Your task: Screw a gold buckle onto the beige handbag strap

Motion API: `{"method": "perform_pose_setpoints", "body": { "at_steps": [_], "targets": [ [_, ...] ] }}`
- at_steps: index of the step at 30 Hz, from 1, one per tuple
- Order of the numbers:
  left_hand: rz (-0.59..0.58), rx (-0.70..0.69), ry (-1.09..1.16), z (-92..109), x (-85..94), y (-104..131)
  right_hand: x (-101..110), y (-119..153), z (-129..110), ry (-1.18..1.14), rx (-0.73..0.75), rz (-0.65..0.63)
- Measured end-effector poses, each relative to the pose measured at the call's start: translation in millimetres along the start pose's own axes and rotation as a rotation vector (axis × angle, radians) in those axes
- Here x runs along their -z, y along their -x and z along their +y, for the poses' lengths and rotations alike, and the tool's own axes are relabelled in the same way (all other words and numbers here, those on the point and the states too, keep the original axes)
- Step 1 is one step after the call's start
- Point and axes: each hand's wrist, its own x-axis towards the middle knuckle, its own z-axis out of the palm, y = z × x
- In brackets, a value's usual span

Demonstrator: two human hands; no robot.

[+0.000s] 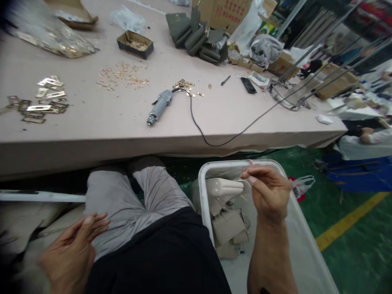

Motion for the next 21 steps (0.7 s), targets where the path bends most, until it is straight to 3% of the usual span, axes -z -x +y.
{"method": "perform_pose_setpoints", "body": {
  "at_steps": [2,4,6,9,11,13,16,21],
  "targets": [
    [0.118,0.122,0.049,-16.4,16.9,-4.7,-53.4,10.3,10.5,-0.040,-0.070,-0.151],
    [0.145,0.143,-0.035,-34.6,37.5,-11.4,-104.6,27.6,29.8,0.087,-0.123,-0.365],
    [0.216,0.128,-0.125,-59.1,63.1,-26.0,-157.6,51.3,60.0,0.208,-0.072,-0.575],
    [0.353,0.152,-0.503,-95.3,110.3,-44.6,-235.9,96.7,107.5,0.162,-0.081,-0.844],
    [0.439,0.187,-0.675,-112.4,140.0,-45.1,-274.4,125.6,133.3,0.127,-0.151,-1.009],
    [0.475,0.245,-0.753,-126.4,165.0,-41.7,-298.4,146.9,156.8,0.169,-0.190,-1.147],
    [0.413,0.363,-0.863,-149.4,193.8,-43.7,-315.9,162.7,188.4,0.299,-0.163,-1.281],
    [0.213,0.481,-0.951,-188.1,215.3,-67.5,-329.8,166.4,215.9,0.351,-0.154,-1.268]
  ]
}}
